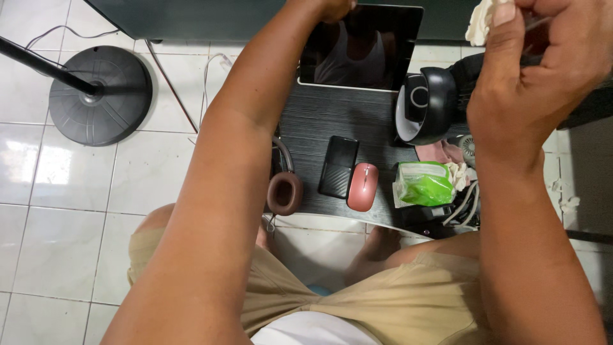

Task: The person sits on the floor and wipes a ring light with a white cloth, cleaning the outer and inner surfaces. The person then plugs in the ring light, turns it on, and continues wiping the illuminated surface.

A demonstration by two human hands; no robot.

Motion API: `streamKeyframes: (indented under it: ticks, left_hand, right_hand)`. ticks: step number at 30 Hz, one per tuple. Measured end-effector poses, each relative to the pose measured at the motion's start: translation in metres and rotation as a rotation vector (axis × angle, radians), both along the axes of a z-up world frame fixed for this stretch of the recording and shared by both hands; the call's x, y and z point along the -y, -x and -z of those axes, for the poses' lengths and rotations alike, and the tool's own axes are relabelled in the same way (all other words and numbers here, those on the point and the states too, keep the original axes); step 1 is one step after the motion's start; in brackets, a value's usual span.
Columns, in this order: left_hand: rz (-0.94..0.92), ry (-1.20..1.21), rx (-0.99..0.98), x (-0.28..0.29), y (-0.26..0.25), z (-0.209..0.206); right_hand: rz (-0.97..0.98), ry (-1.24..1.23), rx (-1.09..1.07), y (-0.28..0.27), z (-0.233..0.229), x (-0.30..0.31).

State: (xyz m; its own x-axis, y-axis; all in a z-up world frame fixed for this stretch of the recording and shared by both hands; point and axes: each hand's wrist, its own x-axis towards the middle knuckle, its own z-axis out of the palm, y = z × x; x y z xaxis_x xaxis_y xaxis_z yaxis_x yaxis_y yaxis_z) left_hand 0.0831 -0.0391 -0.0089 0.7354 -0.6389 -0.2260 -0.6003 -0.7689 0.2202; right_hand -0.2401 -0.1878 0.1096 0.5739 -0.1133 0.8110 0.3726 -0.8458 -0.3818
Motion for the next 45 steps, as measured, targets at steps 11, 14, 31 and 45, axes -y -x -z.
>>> streamKeyframes:
  ticks: [11,14,31,45]
  left_hand:
    - [0.008,-0.003,-0.002,-0.037,0.017,-0.014]
    - [0.016,0.016,0.011,-0.064,0.032,-0.031]
    - [0.112,1.116,-0.020,-0.194,0.226,-0.168]
    - [-0.184,0.837,-0.442,0.001,0.271,0.039]
  right_hand:
    - [-0.040,0.091,0.030,-0.002,-0.003,-0.005]
    - [-0.046,0.143,0.053,-0.003,-0.007,-0.003]
    - [-0.013,-0.428,0.044,-0.010,0.003,0.037]
    - [-0.114,-0.693,-0.091,0.002,0.015,0.018]
